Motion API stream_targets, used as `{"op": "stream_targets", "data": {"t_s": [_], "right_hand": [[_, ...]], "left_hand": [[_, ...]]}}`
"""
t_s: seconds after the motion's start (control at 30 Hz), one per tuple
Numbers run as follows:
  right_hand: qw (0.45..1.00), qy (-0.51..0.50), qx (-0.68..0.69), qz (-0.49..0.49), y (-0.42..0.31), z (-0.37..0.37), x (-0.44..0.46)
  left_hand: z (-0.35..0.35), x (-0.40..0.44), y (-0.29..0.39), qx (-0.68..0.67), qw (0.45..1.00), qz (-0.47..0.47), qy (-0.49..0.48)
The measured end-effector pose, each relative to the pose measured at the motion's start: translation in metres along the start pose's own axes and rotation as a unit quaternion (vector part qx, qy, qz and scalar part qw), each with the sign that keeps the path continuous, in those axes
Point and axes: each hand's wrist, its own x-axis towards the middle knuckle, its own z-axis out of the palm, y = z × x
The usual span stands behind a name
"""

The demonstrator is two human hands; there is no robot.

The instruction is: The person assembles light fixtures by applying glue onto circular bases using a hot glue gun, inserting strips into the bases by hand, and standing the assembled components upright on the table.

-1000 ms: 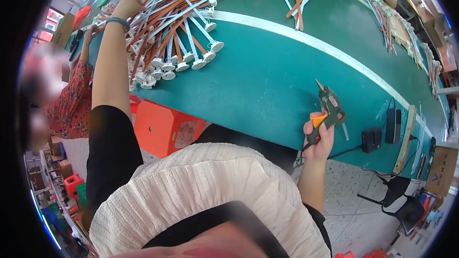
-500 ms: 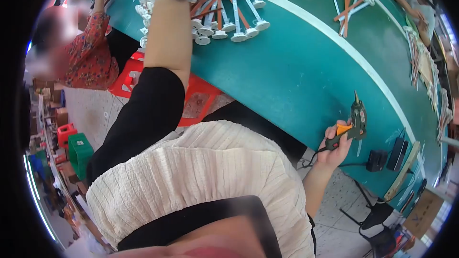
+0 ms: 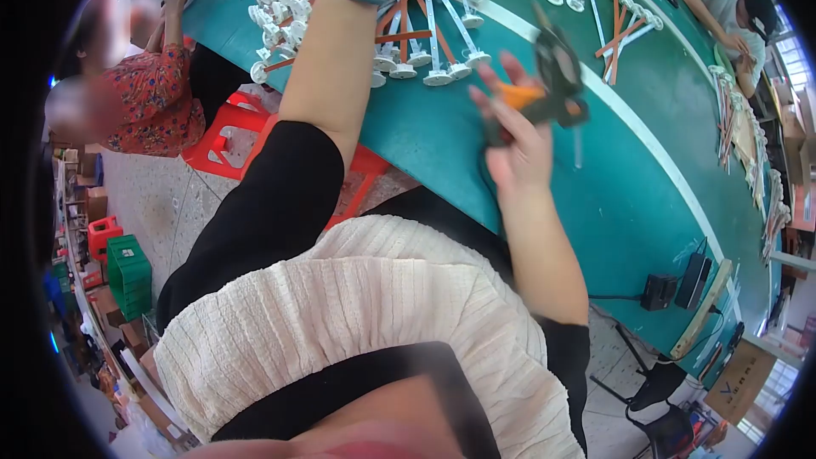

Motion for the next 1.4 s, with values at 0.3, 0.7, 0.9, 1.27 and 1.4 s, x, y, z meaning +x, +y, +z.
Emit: {"op": "stream_targets", "data": {"t_s": [0.3,0.7,0.9,1.27,1.4], "right_hand": [[0.994,0.083,-0.073,0.004,0.076,0.055,0.058],[0.995,0.098,-0.01,0.028,0.06,0.057,0.048],[0.995,0.087,0.007,0.045,0.064,0.049,0.047],[0.986,0.129,-0.082,-0.06,-0.025,-0.008,-0.026],[0.971,0.173,-0.123,-0.113,-0.06,-0.039,-0.071]], "left_hand": [[0.002,0.0,-0.029,-0.192,0.97,-0.105,0.108],[-0.165,-0.017,0.092,0.131,0.934,-0.078,-0.325],[-0.155,-0.114,0.024,0.275,0.858,-0.068,-0.428],[-0.217,-0.061,0.046,0.219,0.886,-0.233,-0.335],[-0.184,-0.004,0.022,0.15,0.917,-0.129,-0.346]]}}
